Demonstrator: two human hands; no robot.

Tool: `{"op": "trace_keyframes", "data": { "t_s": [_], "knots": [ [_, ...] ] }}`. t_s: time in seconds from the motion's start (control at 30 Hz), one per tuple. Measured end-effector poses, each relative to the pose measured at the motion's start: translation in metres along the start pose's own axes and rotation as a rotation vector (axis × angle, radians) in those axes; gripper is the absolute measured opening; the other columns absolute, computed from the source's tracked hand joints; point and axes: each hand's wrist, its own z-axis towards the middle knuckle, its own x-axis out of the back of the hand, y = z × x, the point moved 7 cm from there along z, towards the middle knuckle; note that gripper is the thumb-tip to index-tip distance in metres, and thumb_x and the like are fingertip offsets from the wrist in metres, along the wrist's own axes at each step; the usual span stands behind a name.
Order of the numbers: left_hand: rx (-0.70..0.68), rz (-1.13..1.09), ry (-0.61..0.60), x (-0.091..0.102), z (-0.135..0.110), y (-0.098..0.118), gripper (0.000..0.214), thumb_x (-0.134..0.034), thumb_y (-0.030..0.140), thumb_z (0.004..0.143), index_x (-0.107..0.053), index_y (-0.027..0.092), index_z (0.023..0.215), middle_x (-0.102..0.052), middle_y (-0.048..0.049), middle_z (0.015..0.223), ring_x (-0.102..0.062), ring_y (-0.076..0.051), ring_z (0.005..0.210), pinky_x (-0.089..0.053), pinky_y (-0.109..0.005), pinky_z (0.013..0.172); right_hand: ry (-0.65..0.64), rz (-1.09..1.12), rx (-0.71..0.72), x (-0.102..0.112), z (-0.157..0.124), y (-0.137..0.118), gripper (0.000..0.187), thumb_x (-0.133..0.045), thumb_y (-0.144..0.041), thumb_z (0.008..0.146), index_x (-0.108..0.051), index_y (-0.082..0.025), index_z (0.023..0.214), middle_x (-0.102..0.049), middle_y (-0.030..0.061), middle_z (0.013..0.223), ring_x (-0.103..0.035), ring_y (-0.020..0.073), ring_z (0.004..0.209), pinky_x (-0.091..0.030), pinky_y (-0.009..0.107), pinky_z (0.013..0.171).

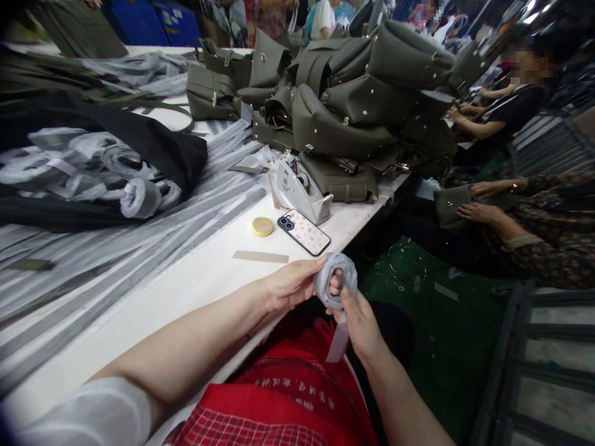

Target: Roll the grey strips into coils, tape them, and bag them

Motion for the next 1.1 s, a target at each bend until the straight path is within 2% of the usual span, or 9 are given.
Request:
{"op": "trace_keyframes", "data": {
  "t_s": [0.13,0.23,0.33,0.47,0.6,0.77,0.9,1.03,1.1],
  "knots": [
    [-0.289,0.775,0.224,0.0,-0.009,0.02,0.042,-0.065,0.044,0.084,-0.064,0.016,0.114,-0.067,-0.0062,0.101,-0.062,-0.018,0.094,-0.044,-0.031,0.093,-0.449,-0.549,-0.039,0.018,-0.007,-0.014,0.04,-0.065,-0.058,0.079,-0.069,-0.02,0.091,-0.069,0.0032,0.08,-0.061,0.0214,0.073,-0.049,0.032,0.069],
    [-0.27,1.177,-0.036,-0.035,-0.015,-0.006,0.047,-0.061,0.042,0.086,-0.059,0.02,0.128,-0.066,-0.0089,0.11,-0.062,-0.023,0.101,-0.043,-0.032,0.094,-0.699,-0.764,-0.004,0.022,-0.02,-0.018,0.03,-0.066,-0.05,0.081,-0.073,-0.023,0.088,-0.073,0.0026,0.087,-0.064,0.0247,0.08,-0.05,0.033,0.074],
    [-0.231,1.34,-0.13,-0.054,-0.026,-0.03,0.046,-0.052,0.042,0.092,-0.055,0.022,0.133,-0.066,-0.0106,0.111,-0.062,-0.025,0.1,-0.044,-0.034,0.092,-0.698,-0.712,0.059,0.021,-0.027,-0.021,0.031,-0.062,-0.046,0.084,-0.072,-0.022,0.102,-0.074,0.0029,0.097,-0.066,0.0258,0.089,-0.051,0.034,0.08],
    [-0.276,1.29,0.082,-0.05,-0.05,-0.041,0.041,-0.041,0.042,0.097,-0.061,0.022,0.127,-0.066,-0.0093,0.111,-0.061,-0.021,0.099,-0.043,-0.031,0.094,-0.579,-0.66,0.114,0.021,-0.038,-0.002,0.04,-0.065,-0.045,0.083,-0.065,-0.018,0.112,-0.072,0.006,0.098,-0.065,0.024,0.085,-0.05,0.032,0.076],
    [-0.221,1.062,0.287,-0.028,-0.074,-0.064,0.039,-0.04,0.04,0.098,-0.065,0.019,0.119,-0.066,-0.0087,0.113,-0.06,-0.019,0.102,-0.043,-0.028,0.095,-0.606,-0.531,0.069,0.014,-0.055,0.03,0.042,-0.065,-0.052,0.082,-0.063,-0.016,0.104,-0.071,0.0055,0.09,-0.063,0.0208,0.075,-0.049,0.028,0.066],
    [-0.044,0.907,0.245,-0.016,-0.083,-0.091,0.039,-0.042,0.046,0.096,-0.065,0.015,0.103,-0.068,-0.0057,0.096,-0.061,-0.016,0.087,-0.048,-0.025,0.08,-0.679,-0.45,-0.04,0.0,-0.066,0.058,0.04,-0.067,-0.052,0.08,-0.066,-0.015,0.095,-0.069,0.0026,0.081,-0.06,0.0181,0.07,-0.045,0.025,0.061],
    [-0.082,0.968,0.236,-0.013,-0.087,-0.093,0.038,-0.043,0.045,0.095,-0.067,0.016,0.099,-0.07,-0.006,0.095,-0.062,-0.016,0.088,-0.048,-0.024,0.083,-0.727,-0.449,-0.065,-0.011,-0.071,0.061,0.038,-0.065,-0.048,0.082,-0.067,-0.016,0.102,-0.071,0.0036,0.089,-0.062,0.02,0.077,-0.047,0.026,0.067],
    [-0.155,1.058,0.204,-0.011,-0.093,-0.1,0.045,-0.036,0.043,0.098,-0.072,0.015,0.099,-0.072,-0.0083,0.093,-0.064,-0.017,0.085,-0.048,-0.025,0.081,-0.844,-0.747,0.009,-0.015,-0.064,0.037,0.028,-0.069,-0.044,0.08,-0.068,-0.02,0.095,-0.07,0.0021,0.084,-0.062,0.0205,0.074,-0.047,0.028,0.066],
    [-0.211,1.078,0.177,-0.011,-0.095,-0.101,0.047,-0.035,0.043,0.098,-0.073,0.015,0.101,-0.072,-0.0087,0.092,-0.064,-0.017,0.083,-0.048,-0.025,0.081,-0.785,-0.874,0.119,-0.018,-0.044,0.007,0.022,-0.063,-0.043,0.086,-0.067,-0.023,0.094,-0.069,0.0026,0.087,-0.063,0.0209,0.078,-0.048,0.029,0.071]
  ]
}}
